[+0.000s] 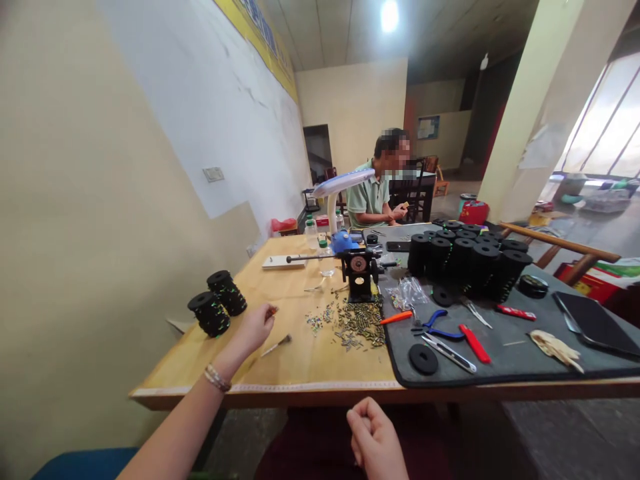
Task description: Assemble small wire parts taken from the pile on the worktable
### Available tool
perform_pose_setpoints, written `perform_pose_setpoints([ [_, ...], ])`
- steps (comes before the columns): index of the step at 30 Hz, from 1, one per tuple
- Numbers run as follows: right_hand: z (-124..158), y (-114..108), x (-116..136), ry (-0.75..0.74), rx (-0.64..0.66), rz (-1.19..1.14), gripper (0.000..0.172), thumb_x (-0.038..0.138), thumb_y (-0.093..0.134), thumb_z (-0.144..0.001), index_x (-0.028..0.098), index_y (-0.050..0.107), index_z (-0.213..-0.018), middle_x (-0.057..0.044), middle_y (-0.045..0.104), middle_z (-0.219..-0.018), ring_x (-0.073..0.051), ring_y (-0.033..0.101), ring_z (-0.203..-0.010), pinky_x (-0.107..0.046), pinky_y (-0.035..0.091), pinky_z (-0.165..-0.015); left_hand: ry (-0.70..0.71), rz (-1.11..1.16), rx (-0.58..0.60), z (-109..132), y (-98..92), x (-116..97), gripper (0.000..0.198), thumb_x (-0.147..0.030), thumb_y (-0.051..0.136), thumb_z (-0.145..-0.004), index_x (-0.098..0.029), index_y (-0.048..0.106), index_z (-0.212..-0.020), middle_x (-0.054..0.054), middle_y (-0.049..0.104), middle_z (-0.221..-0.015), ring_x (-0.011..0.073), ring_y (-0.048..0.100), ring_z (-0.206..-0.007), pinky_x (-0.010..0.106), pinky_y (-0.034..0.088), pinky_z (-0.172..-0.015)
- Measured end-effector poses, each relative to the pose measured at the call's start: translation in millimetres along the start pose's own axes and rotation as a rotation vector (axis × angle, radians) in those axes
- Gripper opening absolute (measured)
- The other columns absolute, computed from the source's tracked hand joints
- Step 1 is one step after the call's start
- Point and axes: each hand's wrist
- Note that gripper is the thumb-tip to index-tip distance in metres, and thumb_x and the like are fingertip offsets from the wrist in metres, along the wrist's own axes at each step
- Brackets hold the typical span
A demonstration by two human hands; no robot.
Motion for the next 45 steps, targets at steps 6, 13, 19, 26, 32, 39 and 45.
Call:
perform_pose_setpoints([
  [6, 1, -3, -2, 0.073, -0.003, -0.03, 0.058, 0.074, 0.064, -0.056, 0.022, 0.04, -0.064, 0.015, 0.023, -0.035, -0.002, 0.015, -0.033, -0.017, 0.008, -0.036, -0.026, -0.101, 0.025, -7, 7.2, -1, 0.021, -0.011, 0.052, -0.078, -0.015, 0.067, -0.092, 0.015, 0.071, -0.094, 0.028, 0.062, -0.095, 0.035, 0.043, -0.08],
  [13, 2, -3, -5, 0.083, 0.008, -0.069, 0.056, 0.073, 0.063, -0.058, 0.021, 0.042, -0.066, 0.014, 0.031, -0.032, -0.002, 0.014, -0.031, -0.016, 0.007, -0.034, 0.047, -0.001, 0.024, 33, 7.1, -15, 0.026, -0.014, 0.052, -0.078, -0.018, 0.061, -0.102, 0.01, 0.066, -0.103, 0.0233, 0.058, -0.1, 0.033, 0.04, -0.088],
  [19, 5, 1, -2, 0.084, 0.028, -0.115, 0.053, 0.069, 0.064, -0.062, 0.022, 0.042, -0.071, 0.007, 0.054, -0.04, -0.001, 0.019, -0.028, -0.016, 0.008, -0.032, 0.012, 0.191, 0.055, 50, 29.6, -10, 0.023, -0.012, 0.049, -0.077, -0.014, 0.059, -0.097, 0.01, 0.064, -0.085, 0.0244, 0.06, -0.087, 0.036, 0.043, -0.081],
  [26, 14, 7, 7, 0.019, -0.02, -0.113, 0.041, 0.055, 0.067, -0.07, 0.019, 0.048, -0.071, 0.003, 0.062, -0.061, -0.001, 0.029, -0.033, -0.016, 0.017, -0.033, -0.092, 0.774, 0.351, 108, 46.4, -42, 0.017, -0.029, 0.056, -0.077, -0.015, 0.057, -0.086, 0.001, 0.062, -0.07, 0.0116, 0.053, -0.054, 0.021, 0.04, -0.05],
  [32, 15, 17, 12, 0.059, -0.046, -0.1, 0.041, 0.054, 0.069, -0.067, 0.019, 0.047, -0.067, 0.01, 0.043, -0.044, -0.003, 0.023, -0.035, -0.017, 0.015, -0.036, -0.395, 1.294, 0.568, 162, 63.8, -80, 0.017, -0.027, 0.067, -0.069, -0.016, 0.055, -0.073, -0.002, 0.058, -0.063, 0.0079, 0.047, -0.052, 0.018, 0.034, -0.048],
  [39, 14, 15, 8, -0.007, -0.062, -0.002, 0.039, 0.052, 0.069, -0.068, 0.018, 0.05, -0.064, 0.008, 0.044, -0.046, -0.007, 0.033, -0.042, -0.019, 0.023, -0.042, -0.304, 1.253, 0.553, 171, 76.3, -88, 0.018, -0.027, 0.067, -0.071, -0.017, 0.054, -0.068, -0.003, 0.054, -0.062, 0.009, 0.046, -0.054, 0.02, 0.037, -0.052],
  [45, 13, 12, 1, -0.076, -0.059, 0.104, 0.037, 0.051, 0.067, -0.071, 0.018, 0.052, -0.064, 0.007, 0.045, -0.05, -0.008, 0.037, -0.044, -0.021, 0.03, -0.045, -0.217, 1.174, 0.502, 175, 75.3, -90, 0.025, -0.035, 0.067, -0.073, -0.019, 0.048, -0.069, -0.004, 0.051, -0.064, 0.0109, 0.049, -0.058, 0.021, 0.04, -0.052],
])
Point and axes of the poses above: each hand's wrist, its own z-axis away from the middle knuckle, its own y-axis out of the palm, x = y × z
